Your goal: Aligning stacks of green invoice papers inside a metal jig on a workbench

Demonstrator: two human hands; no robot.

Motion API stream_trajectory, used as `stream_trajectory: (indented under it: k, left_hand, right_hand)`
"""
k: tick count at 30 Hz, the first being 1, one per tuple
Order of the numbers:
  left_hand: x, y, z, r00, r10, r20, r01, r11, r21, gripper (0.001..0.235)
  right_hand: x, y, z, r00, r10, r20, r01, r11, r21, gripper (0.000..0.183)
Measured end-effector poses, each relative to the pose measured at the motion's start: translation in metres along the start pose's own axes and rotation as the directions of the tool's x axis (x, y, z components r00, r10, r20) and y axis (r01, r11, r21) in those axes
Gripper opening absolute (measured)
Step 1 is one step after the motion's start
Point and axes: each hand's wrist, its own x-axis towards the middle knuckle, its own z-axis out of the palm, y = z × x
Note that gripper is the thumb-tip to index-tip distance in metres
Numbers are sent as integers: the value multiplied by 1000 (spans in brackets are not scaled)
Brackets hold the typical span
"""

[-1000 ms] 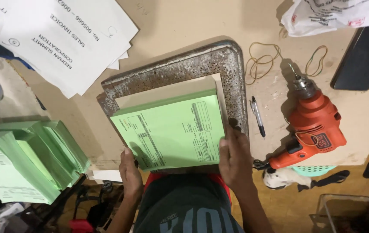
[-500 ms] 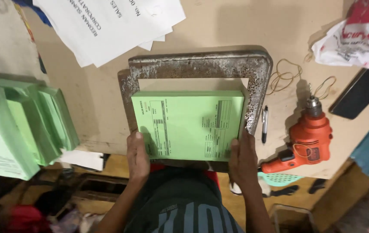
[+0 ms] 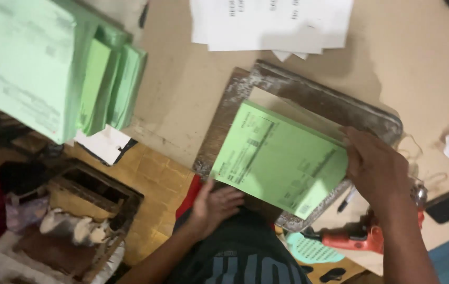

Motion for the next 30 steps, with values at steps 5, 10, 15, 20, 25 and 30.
stream_trajectory:
  k: [5, 10, 15, 20, 25, 30]
  left_hand:
    - [4, -2, 24, 928, -110, 357, 109, 994, 22, 92]
    - [-5, 2, 30, 917, -101, 387, 161, 979, -126, 91]
    - [-17, 18, 43, 927, -142, 349, 198, 971, -131, 105]
    - [-18, 22, 47, 941, -160, 300, 213, 965, -151, 107]
    - [-19, 23, 49, 946, -161, 281, 206, 969, -139, 107]
    - [-17, 19, 49, 953, -171, 249, 209, 968, -136, 110]
  right_hand:
    - [38, -14, 28, 896, -436, -85, 429, 899, -87, 29]
    - [42, -25, 42, 903, -427, 50, 430, 901, -66, 41]
    - [49, -25, 42, 907, -351, 232, 345, 936, 65, 42]
    - [56, -25, 35, 872, -366, 324, 396, 918, -28, 46]
    - [55, -25, 34, 847, -454, 277, 480, 877, -30, 48]
    - [62, -46, 16, 840, -428, 335, 464, 885, -33, 49]
